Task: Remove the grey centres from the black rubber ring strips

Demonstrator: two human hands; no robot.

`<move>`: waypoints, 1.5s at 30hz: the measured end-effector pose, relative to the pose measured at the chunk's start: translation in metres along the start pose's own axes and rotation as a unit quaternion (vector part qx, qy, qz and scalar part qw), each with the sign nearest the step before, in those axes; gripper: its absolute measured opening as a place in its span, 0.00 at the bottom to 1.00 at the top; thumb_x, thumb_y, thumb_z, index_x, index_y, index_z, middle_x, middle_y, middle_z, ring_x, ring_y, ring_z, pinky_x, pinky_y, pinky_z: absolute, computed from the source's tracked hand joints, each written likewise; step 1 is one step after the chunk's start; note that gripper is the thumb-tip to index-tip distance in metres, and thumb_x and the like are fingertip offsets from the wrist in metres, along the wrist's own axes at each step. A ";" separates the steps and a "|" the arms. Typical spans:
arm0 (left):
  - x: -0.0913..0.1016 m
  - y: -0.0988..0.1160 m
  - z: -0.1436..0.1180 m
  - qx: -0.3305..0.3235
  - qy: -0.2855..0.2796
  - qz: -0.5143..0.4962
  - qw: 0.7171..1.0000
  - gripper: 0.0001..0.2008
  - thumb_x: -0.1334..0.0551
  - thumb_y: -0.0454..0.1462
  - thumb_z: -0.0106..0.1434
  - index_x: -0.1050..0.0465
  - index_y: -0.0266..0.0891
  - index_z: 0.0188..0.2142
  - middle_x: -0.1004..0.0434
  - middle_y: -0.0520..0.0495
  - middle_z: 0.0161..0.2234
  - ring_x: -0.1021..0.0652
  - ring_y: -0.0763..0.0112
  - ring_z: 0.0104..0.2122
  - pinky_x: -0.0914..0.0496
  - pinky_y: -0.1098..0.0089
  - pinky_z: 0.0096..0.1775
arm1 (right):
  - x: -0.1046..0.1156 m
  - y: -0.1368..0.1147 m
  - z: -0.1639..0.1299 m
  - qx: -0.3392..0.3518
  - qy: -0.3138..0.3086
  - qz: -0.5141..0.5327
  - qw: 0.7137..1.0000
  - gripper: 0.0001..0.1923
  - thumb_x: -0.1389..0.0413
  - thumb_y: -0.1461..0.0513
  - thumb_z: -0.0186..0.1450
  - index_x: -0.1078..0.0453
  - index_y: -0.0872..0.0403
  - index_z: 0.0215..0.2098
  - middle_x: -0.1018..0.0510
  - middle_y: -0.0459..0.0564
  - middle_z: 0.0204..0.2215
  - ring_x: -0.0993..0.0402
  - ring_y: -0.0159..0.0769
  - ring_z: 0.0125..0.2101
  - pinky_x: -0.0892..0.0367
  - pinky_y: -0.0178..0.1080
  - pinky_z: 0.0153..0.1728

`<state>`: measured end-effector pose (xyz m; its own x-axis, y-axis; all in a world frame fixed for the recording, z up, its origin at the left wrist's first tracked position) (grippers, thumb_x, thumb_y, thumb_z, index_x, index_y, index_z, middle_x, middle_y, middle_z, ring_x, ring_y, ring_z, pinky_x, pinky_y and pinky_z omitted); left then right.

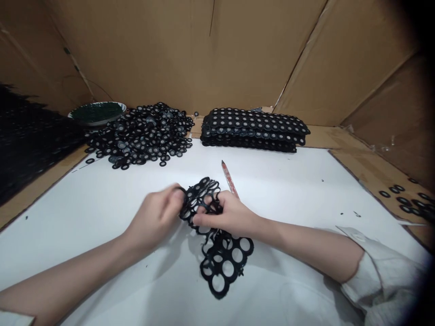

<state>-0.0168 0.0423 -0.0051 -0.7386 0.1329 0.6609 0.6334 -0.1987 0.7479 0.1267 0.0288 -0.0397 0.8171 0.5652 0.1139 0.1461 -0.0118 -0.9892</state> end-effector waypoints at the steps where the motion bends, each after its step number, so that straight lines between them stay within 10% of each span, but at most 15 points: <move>1: 0.010 -0.003 0.002 0.014 0.060 -0.019 0.998 0.15 0.57 0.39 0.62 0.49 0.40 0.19 0.44 0.55 0.16 0.40 0.75 0.18 0.45 0.73 0.22 | 0.000 0.001 0.000 -0.007 -0.003 -0.003 1.000 0.13 0.41 0.55 0.51 0.34 0.56 0.24 0.34 0.42 0.19 0.39 0.26 0.22 0.41 0.32 0.25; 4: 0.024 -0.005 0.002 0.018 0.158 -0.007 0.987 0.14 0.58 0.37 0.62 0.50 0.40 0.20 0.44 0.55 0.17 0.39 0.75 0.19 0.44 0.73 0.22 | 0.004 0.002 0.000 -0.009 0.042 0.004 0.999 0.13 0.42 0.53 0.52 0.33 0.56 0.25 0.31 0.43 0.22 0.36 0.27 0.25 0.39 0.33 0.29; 11: -0.015 0.011 -0.012 -0.067 -0.028 0.238 0.969 0.12 0.55 0.41 0.62 0.44 0.40 0.25 0.35 0.55 0.20 0.35 0.74 0.19 0.45 0.73 0.22 | 0.008 -0.007 0.002 0.060 0.085 -0.030 0.994 0.12 0.48 0.54 0.58 0.33 0.55 0.26 0.31 0.43 0.23 0.34 0.29 0.29 0.37 0.35 0.33; 22: -0.024 0.012 -0.012 -0.122 -0.130 0.251 0.952 0.12 0.56 0.46 0.62 0.46 0.41 0.30 0.30 0.51 0.25 0.29 0.70 0.21 0.42 0.72 0.22 | 0.005 -0.004 -0.002 0.048 0.105 -0.037 0.993 0.12 0.48 0.55 0.59 0.35 0.55 0.25 0.36 0.42 0.20 0.38 0.27 0.24 0.40 0.32 0.27; 28: -0.021 0.007 -0.006 -0.073 -0.110 0.216 0.967 0.11 0.57 0.40 0.62 0.46 0.41 0.24 0.36 0.55 0.17 0.34 0.73 0.17 0.45 0.73 0.21 | 0.001 -0.004 -0.003 0.049 0.088 -0.024 0.995 0.11 0.50 0.56 0.60 0.38 0.55 0.26 0.35 0.42 0.23 0.38 0.27 0.26 0.39 0.33 0.30; 34: 0.019 -0.002 0.002 0.004 0.119 0.129 0.985 0.18 0.61 0.39 0.63 0.46 0.40 0.19 0.38 0.54 0.16 0.35 0.74 0.19 0.42 0.73 0.23 | 0.003 -0.006 -0.004 0.047 0.082 -0.080 0.992 0.09 0.51 0.58 0.61 0.37 0.54 0.27 0.32 0.44 0.25 0.35 0.30 0.29 0.37 0.35 0.33; 45: -0.017 0.004 -0.004 -0.093 -0.015 0.399 0.912 0.12 0.56 0.40 0.61 0.42 0.39 0.26 0.33 0.52 0.20 0.33 0.71 0.18 0.49 0.72 0.21 | 0.003 -0.014 0.000 0.096 0.053 -0.067 0.992 0.10 0.53 0.61 0.62 0.31 0.54 0.37 0.25 0.46 0.35 0.30 0.33 0.38 0.36 0.37 0.43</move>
<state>-0.0027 0.0356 -0.0134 -0.0517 -0.1003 0.9936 0.9145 -0.4046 0.0068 0.1269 0.0301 -0.0253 0.8533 0.4604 0.2447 0.1570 0.2205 -0.9627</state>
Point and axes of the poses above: each hand's wrist, its own z-axis towards the middle knuckle, its own x-axis out of the back of the hand, y = z × x, the point moved 5 cm from there along z, towards the middle knuckle
